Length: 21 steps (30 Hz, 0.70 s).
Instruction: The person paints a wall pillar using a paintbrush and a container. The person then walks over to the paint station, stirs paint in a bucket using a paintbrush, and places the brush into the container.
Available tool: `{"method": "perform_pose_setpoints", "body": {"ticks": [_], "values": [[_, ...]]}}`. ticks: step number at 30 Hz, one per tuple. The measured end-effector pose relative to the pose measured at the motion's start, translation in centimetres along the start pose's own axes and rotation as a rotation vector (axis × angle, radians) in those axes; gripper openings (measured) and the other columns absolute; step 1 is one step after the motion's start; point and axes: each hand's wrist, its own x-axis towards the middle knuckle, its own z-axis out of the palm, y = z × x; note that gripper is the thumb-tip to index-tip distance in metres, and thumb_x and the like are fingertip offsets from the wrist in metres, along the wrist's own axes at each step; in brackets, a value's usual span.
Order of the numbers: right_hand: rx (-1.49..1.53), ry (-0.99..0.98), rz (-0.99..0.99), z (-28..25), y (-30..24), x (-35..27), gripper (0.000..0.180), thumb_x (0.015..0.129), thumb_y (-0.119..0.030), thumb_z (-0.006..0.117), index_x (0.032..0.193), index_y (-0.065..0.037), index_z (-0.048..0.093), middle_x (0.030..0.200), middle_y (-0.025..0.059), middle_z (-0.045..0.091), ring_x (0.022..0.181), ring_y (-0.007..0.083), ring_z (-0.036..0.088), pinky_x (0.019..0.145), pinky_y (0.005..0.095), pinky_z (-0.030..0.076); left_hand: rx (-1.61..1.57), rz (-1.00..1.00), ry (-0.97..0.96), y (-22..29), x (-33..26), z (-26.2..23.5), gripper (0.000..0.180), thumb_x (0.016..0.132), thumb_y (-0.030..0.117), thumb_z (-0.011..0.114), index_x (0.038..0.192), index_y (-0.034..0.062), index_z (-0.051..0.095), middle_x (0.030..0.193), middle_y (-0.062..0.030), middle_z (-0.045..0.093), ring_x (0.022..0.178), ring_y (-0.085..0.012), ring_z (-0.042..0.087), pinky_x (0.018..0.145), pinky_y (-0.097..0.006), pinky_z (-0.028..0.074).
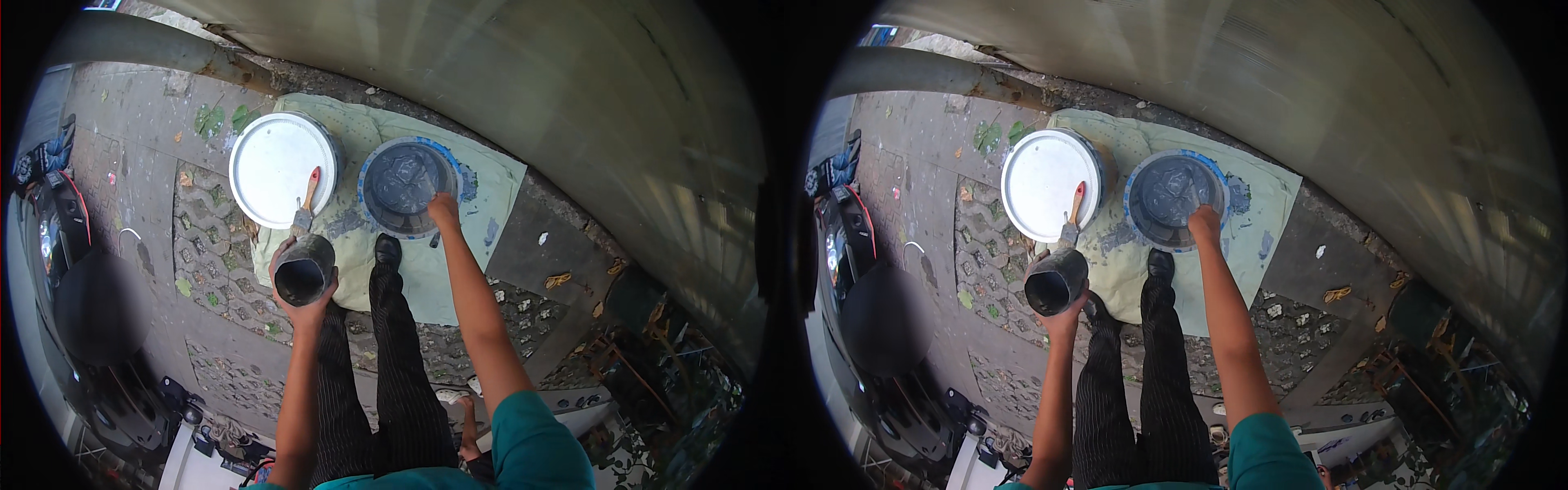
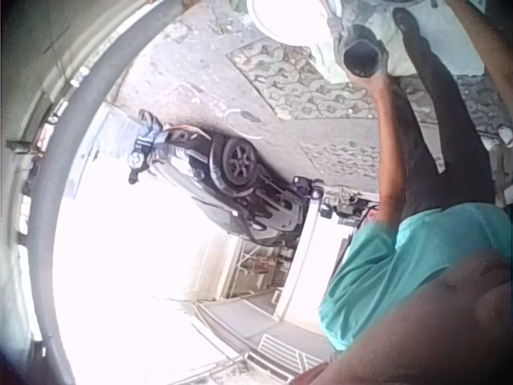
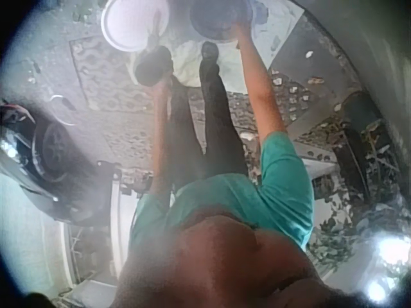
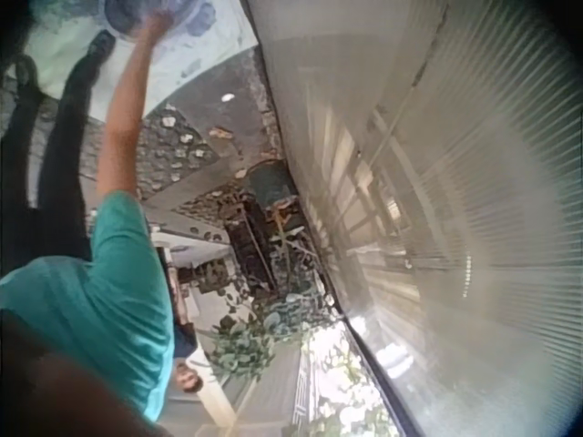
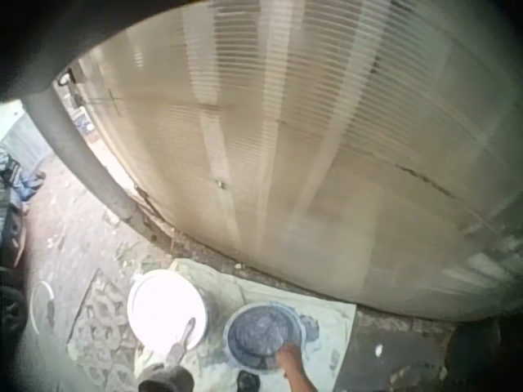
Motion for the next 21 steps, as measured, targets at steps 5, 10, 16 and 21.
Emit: {"method": "perform_pose_setpoints", "body": {"ticks": [5,10,16,21], "values": [[-0.196,0.017,0.128,-0.3,2.2,-2.0,0.028,0.088,-0.016,0.051,0.107,0.001,0.064,0.112,0.0231,0.064,0.110,0.0347,0.060,0.087,0.0441,0.051,-0.021,0.010,0.005,0.1,-0.1,0.2,0.087,0.053,0.013,0.086,0.128,0.0001,0.045,0.124,-0.0148,0.053,0.115,-0.0268,0.053,0.102,-0.040,0.040],[-0.161,-0.135,0.063,3.5,3.2,-3.0,0.031,0.081,-0.012,0.058,0.108,0.001,0.064,0.111,0.0242,0.064,0.106,0.0365,0.062,0.087,0.0425,0.052,-0.022,-0.003,-0.035,0.0,-0.5,1.6,0.085,0.053,0.010,0.085,0.127,0.0000,0.045,0.125,-0.0144,0.052,0.115,-0.0267,0.052,0.102,-0.040,0.039],[0.150,-0.078,-0.062,7.0,0.8,-1.8,0.029,0.076,-0.017,0.063,0.098,0.001,0.068,0.097,0.0241,0.067,0.095,0.0362,0.066,0.082,0.0439,0.052,0.024,-0.096,-0.038,-0.1,-1.4,2.9,0.083,0.056,0.010,0.088,0.127,-0.0018,0.046,0.124,-0.0113,0.052,0.114,-0.0231,0.052,0.100,-0.036,0.042],[0.350,0.109,0.022,2.7,-0.3,-3.6,0.024,0.083,-0.013,0.054,0.102,-0.005,0.067,0.107,0.0215,0.066,0.103,0.0352,0.064,0.084,0.0450,0.053,0.158,0.185,-0.155,0.0,-0.9,2.4,0.063,0.069,0.004,0.081,0.124,-0.0049,0.051,0.125,-0.0146,0.057,0.109,-0.0239,0.057,0.097,-0.034,0.045]]}}
